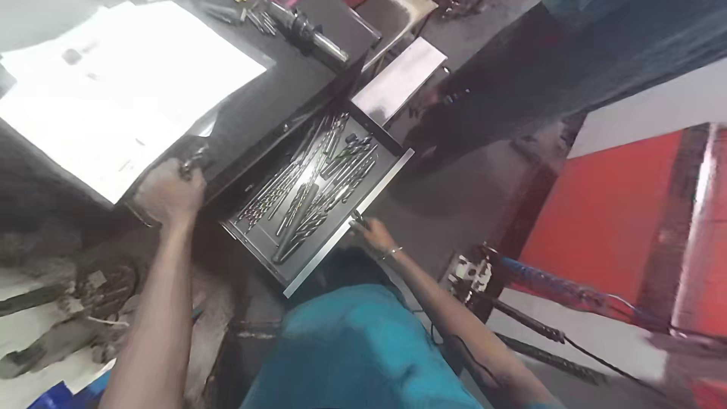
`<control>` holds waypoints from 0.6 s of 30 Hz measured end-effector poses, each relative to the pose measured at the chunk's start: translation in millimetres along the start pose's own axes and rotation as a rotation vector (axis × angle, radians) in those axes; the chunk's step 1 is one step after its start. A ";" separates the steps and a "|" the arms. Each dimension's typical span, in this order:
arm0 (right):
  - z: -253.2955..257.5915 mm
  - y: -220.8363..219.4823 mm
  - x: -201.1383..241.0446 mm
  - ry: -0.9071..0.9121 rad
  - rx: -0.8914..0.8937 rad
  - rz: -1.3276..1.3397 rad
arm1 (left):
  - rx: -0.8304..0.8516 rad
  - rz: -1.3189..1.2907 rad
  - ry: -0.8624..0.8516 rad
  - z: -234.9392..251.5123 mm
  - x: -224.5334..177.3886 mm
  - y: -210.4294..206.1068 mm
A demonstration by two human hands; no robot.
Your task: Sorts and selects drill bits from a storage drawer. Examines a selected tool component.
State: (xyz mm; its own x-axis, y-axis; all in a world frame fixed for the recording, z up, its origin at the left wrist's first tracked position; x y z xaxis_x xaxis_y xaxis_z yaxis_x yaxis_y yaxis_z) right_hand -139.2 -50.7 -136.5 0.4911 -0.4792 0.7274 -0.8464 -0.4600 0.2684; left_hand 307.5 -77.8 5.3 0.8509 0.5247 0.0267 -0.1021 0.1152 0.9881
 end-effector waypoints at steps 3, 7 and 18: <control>24.4 -6.2 13.7 0.048 0.034 -0.009 | -0.009 0.003 0.028 3.3 0.6 -1.7; 59.7 -12.7 40.1 0.098 0.129 -0.094 | -0.090 0.027 0.039 4.6 1.1 -5.9; 150.0 -2.1 174.0 0.174 0.216 0.955 | -0.068 0.086 0.134 9.1 -1.3 -11.4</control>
Point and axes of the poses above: each hand's wrist, its own z-axis towards the middle knuckle, its own y-axis out of the back of the hand, x = y × z, the point moved 3 cm from there along z, towards the middle knuckle, and after that the axes turned 14 degrees about z, right-handed, at the moved point
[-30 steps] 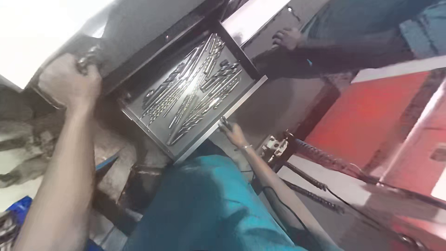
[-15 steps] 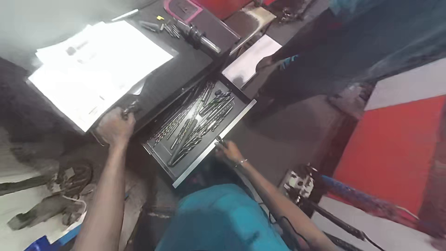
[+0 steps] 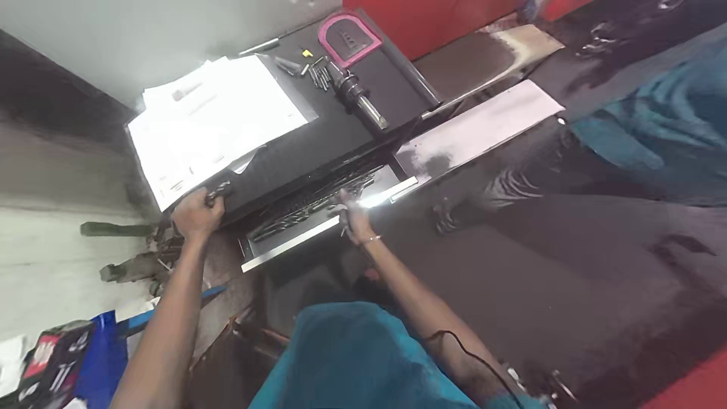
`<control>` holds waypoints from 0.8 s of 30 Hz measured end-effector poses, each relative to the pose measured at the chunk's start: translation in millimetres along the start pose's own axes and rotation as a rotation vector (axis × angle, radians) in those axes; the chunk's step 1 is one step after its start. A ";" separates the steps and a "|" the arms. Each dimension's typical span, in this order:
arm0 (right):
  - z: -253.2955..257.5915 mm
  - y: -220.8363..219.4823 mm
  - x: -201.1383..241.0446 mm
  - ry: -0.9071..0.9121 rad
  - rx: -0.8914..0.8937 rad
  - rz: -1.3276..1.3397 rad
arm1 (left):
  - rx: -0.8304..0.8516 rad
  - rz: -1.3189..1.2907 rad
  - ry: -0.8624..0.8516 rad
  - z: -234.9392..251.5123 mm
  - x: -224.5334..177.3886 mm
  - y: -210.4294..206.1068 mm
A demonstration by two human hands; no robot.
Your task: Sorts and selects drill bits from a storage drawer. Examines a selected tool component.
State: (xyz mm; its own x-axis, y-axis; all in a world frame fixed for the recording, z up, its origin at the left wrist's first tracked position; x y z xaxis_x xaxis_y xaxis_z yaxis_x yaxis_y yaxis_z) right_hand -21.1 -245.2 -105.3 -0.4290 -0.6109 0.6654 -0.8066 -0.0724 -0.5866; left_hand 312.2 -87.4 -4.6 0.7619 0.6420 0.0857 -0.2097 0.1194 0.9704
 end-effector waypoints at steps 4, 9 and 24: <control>52.7 -21.0 1.8 -0.037 -0.082 0.335 | 0.046 0.034 0.025 1.6 -0.3 1.2; 75.5 -41.2 -20.0 -0.044 -0.108 0.495 | 0.029 0.043 0.003 5.2 -0.8 0.5; 14.6 -27.4 -14.1 0.018 -0.437 0.251 | -0.058 -0.052 -0.074 1.7 5.0 -5.4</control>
Point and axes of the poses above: each hand's wrist, its own z-axis towards the middle knuckle, its own y-axis out of the back of the hand, x = y × z, the point moved 3 cm from there along z, towards the middle knuckle, and after that the axes turned 14 degrees about z, right-handed, at the moved point
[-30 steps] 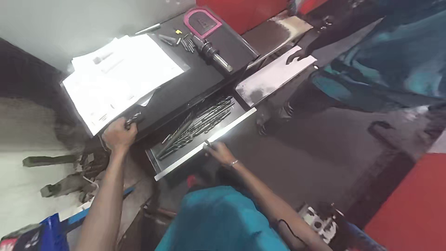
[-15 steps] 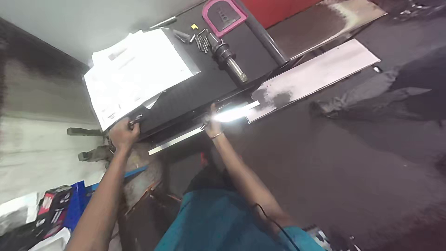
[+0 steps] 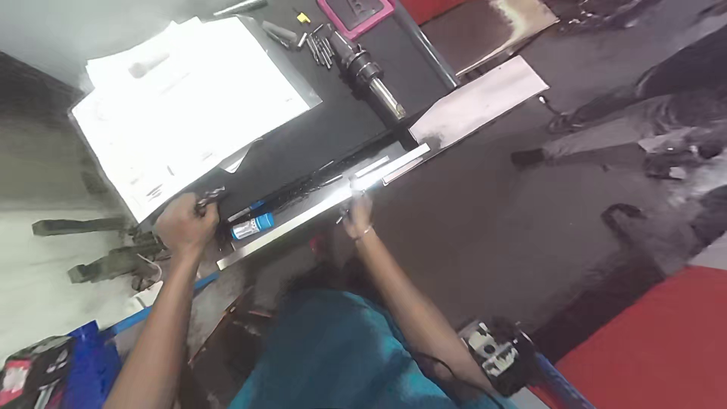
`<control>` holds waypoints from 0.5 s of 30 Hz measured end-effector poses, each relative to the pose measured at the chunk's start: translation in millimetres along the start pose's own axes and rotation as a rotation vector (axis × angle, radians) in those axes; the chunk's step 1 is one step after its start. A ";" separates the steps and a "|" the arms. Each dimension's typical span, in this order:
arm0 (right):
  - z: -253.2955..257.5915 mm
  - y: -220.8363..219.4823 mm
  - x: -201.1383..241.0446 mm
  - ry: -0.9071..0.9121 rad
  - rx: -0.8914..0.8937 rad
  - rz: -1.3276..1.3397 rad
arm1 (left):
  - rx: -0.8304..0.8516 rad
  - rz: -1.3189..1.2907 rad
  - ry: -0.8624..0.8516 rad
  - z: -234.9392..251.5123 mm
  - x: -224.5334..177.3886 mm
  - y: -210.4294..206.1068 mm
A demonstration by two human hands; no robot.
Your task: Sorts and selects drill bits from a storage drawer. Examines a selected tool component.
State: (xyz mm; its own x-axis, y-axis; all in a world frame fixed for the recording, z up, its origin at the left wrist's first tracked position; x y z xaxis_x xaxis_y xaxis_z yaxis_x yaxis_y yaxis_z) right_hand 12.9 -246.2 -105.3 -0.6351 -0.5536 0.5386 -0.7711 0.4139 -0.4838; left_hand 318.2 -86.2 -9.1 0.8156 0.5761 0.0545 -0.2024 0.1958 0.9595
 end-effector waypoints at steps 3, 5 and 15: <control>-16.8 39.6 10.5 0.024 0.006 -0.002 | 0.000 -0.019 -0.012 -2.3 0.7 1.1; -30.8 69.0 27.7 0.105 -0.080 -0.005 | -0.008 -0.019 -0.021 -0.5 1.8 -0.4; -36.0 20.7 143.8 0.860 0.814 -1.797 | 0.045 -0.064 0.007 -1.3 -0.4 3.3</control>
Point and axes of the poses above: each hand's wrist, its own z-axis towards the middle knuckle, its own y-axis out of the back of the hand, x = y × z, the point moved 3 cm from there along z, towards the middle knuckle, and after that the axes turned 14 degrees about z, right-handed, at the moved point
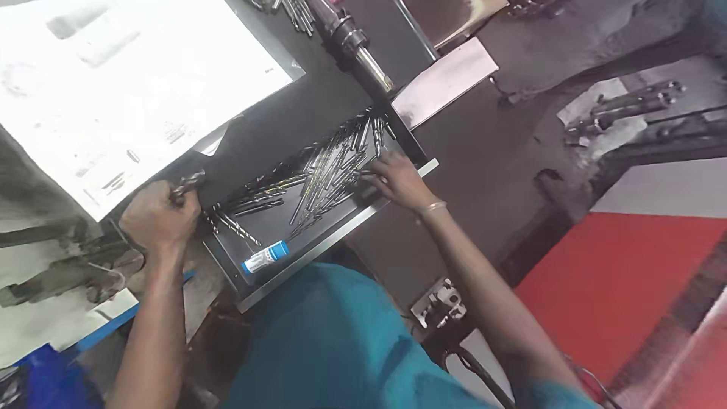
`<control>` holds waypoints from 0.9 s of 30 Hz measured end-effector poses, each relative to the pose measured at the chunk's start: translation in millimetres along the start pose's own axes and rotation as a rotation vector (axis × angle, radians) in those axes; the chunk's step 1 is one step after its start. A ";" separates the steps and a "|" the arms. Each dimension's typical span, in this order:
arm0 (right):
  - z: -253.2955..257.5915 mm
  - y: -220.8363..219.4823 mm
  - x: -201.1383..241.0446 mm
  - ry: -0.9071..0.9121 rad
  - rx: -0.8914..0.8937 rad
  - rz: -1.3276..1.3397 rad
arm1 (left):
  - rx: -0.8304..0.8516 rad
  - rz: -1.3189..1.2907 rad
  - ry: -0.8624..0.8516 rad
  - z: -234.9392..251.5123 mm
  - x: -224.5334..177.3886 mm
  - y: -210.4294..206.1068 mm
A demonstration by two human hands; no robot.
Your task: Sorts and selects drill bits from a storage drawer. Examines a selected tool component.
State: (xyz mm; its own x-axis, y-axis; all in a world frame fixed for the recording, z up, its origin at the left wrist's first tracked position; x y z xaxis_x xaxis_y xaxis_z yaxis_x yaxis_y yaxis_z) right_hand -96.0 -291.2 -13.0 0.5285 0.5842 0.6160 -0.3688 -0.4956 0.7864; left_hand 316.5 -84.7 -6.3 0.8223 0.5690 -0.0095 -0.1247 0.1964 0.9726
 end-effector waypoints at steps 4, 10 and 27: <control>15.7 -24.8 -47.6 -0.056 0.478 -0.213 | -0.005 0.005 -0.009 0.2 1.3 0.7; -2.1 -31.0 -56.4 -0.171 0.568 -0.207 | 0.017 0.005 0.005 -0.3 1.5 -1.8; -47.8 -96.4 9.6 -0.967 -0.419 1.290 | -0.105 0.041 -0.016 -0.4 -2.9 0.7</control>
State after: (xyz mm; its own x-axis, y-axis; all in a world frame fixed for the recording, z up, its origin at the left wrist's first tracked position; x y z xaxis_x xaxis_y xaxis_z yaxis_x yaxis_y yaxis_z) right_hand -91.9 -207.1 -80.7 -0.0777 -0.7106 0.6993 -0.9919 -0.0157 -0.1263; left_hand 313.9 -85.9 -5.8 0.8240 0.5656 0.0339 -0.2146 0.2562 0.9425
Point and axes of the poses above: each hand's wrist, its own z-axis towards the middle knuckle, its own y-axis out of the back of the hand, x = y × z, the point moved 3 cm from there along z, towards the middle knuckle, and after that the axes turned 14 degrees about z, right-handed, at the moved point
